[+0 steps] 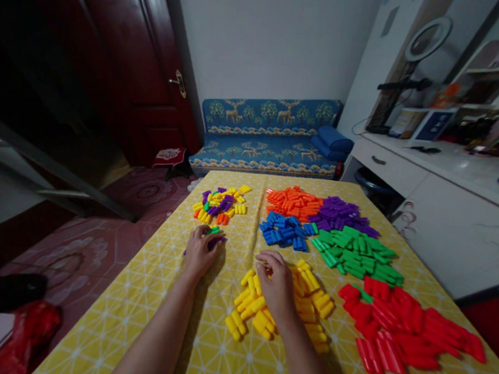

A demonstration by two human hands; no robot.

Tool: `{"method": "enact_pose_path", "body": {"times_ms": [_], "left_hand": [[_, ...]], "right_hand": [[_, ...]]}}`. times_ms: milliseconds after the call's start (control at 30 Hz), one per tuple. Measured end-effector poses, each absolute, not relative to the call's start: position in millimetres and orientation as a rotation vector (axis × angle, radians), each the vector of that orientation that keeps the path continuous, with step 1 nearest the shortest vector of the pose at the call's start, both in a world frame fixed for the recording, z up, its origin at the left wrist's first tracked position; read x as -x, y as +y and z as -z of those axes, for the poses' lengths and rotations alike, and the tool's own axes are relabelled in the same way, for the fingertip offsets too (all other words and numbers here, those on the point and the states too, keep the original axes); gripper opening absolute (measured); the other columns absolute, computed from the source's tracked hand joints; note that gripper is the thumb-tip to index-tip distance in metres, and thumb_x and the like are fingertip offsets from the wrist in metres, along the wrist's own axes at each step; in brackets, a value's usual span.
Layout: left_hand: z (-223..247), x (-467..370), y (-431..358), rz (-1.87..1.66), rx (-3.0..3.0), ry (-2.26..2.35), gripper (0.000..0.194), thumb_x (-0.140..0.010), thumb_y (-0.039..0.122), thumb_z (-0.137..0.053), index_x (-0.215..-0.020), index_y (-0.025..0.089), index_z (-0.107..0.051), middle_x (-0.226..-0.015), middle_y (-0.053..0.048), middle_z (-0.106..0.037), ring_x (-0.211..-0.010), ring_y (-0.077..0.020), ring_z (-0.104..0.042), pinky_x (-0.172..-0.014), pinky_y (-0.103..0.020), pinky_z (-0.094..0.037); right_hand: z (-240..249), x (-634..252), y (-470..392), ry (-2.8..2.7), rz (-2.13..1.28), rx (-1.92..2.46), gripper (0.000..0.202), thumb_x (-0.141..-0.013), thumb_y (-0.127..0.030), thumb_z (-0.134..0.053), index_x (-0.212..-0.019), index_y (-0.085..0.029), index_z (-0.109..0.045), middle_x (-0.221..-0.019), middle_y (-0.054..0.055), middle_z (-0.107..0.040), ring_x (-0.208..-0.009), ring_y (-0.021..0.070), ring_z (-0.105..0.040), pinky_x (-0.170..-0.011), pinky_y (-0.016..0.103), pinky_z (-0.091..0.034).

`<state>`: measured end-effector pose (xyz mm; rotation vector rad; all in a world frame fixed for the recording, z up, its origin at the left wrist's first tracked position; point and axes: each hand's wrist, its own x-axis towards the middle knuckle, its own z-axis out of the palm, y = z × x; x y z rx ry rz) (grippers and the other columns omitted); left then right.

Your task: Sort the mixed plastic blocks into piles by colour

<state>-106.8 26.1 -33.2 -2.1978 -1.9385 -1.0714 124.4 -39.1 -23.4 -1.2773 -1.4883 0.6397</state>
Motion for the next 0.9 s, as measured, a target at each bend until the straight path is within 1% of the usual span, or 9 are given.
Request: {"method": "enact_pose_path", "body": {"times_ms": [67, 267, 433, 500, 567, 633, 700, 800, 900], "left_hand": [[35.7, 107.3, 27.2, 1.106, 2.196, -1.928, 0.023, -0.083, 0.032, -0.060, -0.100, 0.029, -0.075, -0.114, -0.009, -0.055, -0.105, -0.0261, -0.055, -0.091, -0.041, -0.048], [40.3, 109.6, 30.6, 1.233, 2.176, -1.904, 0.035, -0.083, 0.029, -0.060, -0.116, 0.023, -0.069, -0.118, -0.013, -0.059, -0.100, -0.0265, -0.061, -0.087, -0.042, -0.050], [30.5, 100.2, 22.3, 1.935, 2.181, -1.661, 0.020, -0.087, 0.027, -0.056, -0.095, 0.022, -0.073, -0.098, -0.008, -0.067, -0.092, -0.0192, -0.064, -0.081, -0.034, -0.051], [26.7, 88.3, 14.1, 2.188, 2.292, -1.640, 0.015, -0.083, 0.031, -0.062, -0.084, 0.020, -0.071, -0.088, -0.005, -0.069, -0.082, -0.0172, -0.064, -0.073, -0.029, -0.051], [23.7, 73.2, 4.4, 2.404, 2.477, -1.726, 0.018, -0.079, 0.036, -0.068, -0.081, 0.018, -0.066, -0.076, -0.003, -0.066, -0.065, -0.0129, -0.060, -0.060, -0.024, -0.048], [21.1, 58.2, -5.1, 2.488, 2.686, -1.815, 0.026, -0.073, 0.038, -0.074, -0.084, 0.017, -0.061, -0.071, 0.000, -0.063, -0.058, -0.0103, -0.056, -0.055, -0.021, -0.045], [18.8, 46.5, -12.6, 2.533, 2.866, -1.809, 0.034, -0.069, 0.039, -0.078, -0.086, 0.017, -0.057, -0.072, 0.000, -0.063, -0.061, -0.0105, -0.058, -0.057, -0.021, -0.045], [17.8, 38.7, -18.5, 2.555, 3.036, -1.776, 0.042, -0.068, 0.042, -0.079, -0.093, 0.017, -0.056, -0.077, -0.002, -0.065, -0.066, -0.0121, -0.061, -0.060, -0.022, -0.046], [19.9, 40.6, -18.6, 2.382, 3.136, -1.820, 0.052, -0.072, 0.043, -0.076, -0.112, 0.017, -0.057, -0.075, -0.002, -0.066, -0.062, -0.0117, -0.060, -0.058, -0.022, -0.046]], "right_hand": [[22.4, -123.4, -39.8, -1.490, -0.644, 1.279, 0.018, -0.084, -0.027, -0.055, -0.090, -0.019, -0.070, -0.106, 0.011, -0.065, -0.095, 0.0223, -0.064, -0.078, 0.035, -0.055], [17.9, -121.0, -42.3, -1.491, -0.645, 1.272, 0.018, -0.082, -0.026, -0.056, -0.088, -0.018, -0.071, -0.102, 0.012, -0.067, -0.091, 0.0222, -0.065, -0.074, 0.035, -0.056], [13.1, -119.3, -43.8, -1.493, -0.626, 1.255, 0.018, -0.082, -0.026, -0.055, -0.087, -0.018, -0.070, -0.097, 0.011, -0.069, -0.088, 0.0220, -0.066, -0.073, 0.034, -0.056], [10.7, -117.8, -44.6, -1.508, -0.640, 1.253, 0.018, -0.083, -0.027, -0.056, -0.089, -0.018, -0.070, -0.095, 0.010, -0.069, -0.082, 0.0203, -0.066, -0.072, 0.033, -0.056], [8.4, -116.3, -45.4, -1.510, -0.667, 1.252, 0.021, -0.083, -0.028, -0.056, -0.097, -0.018, -0.069, -0.095, 0.009, -0.070, -0.077, 0.0182, -0.066, -0.071, 0.031, -0.056], [6.9, -115.4, -46.2, -1.505, -0.713, 1.236, 0.030, -0.084, -0.029, -0.058, -0.110, -0.018, -0.065, -0.098, 0.009, -0.071, -0.074, 0.0168, -0.066, -0.069, 0.030, -0.056], [6.9, -115.5, -46.5, -1.512, -0.738, 1.219, 0.037, -0.084, -0.029, -0.059, -0.119, -0.018, -0.063, -0.102, 0.009, -0.070, -0.074, 0.0162, -0.066, -0.069, 0.030, -0.056], [9.3, -117.7, -45.5, -1.532, -0.709, 1.222, 0.027, -0.084, -0.028, -0.059, -0.107, -0.019, -0.069, -0.099, 0.009, -0.070, -0.077, 0.0175, -0.066, -0.072, 0.031, -0.055], [10.0, -124.2, -42.2, -1.498, -0.734, 1.241, 0.020, -0.082, -0.029, -0.060, -0.095, -0.018, -0.071, -0.091, 0.008, -0.071, -0.076, 0.0182, -0.065, -0.068, 0.030, -0.055]]}}
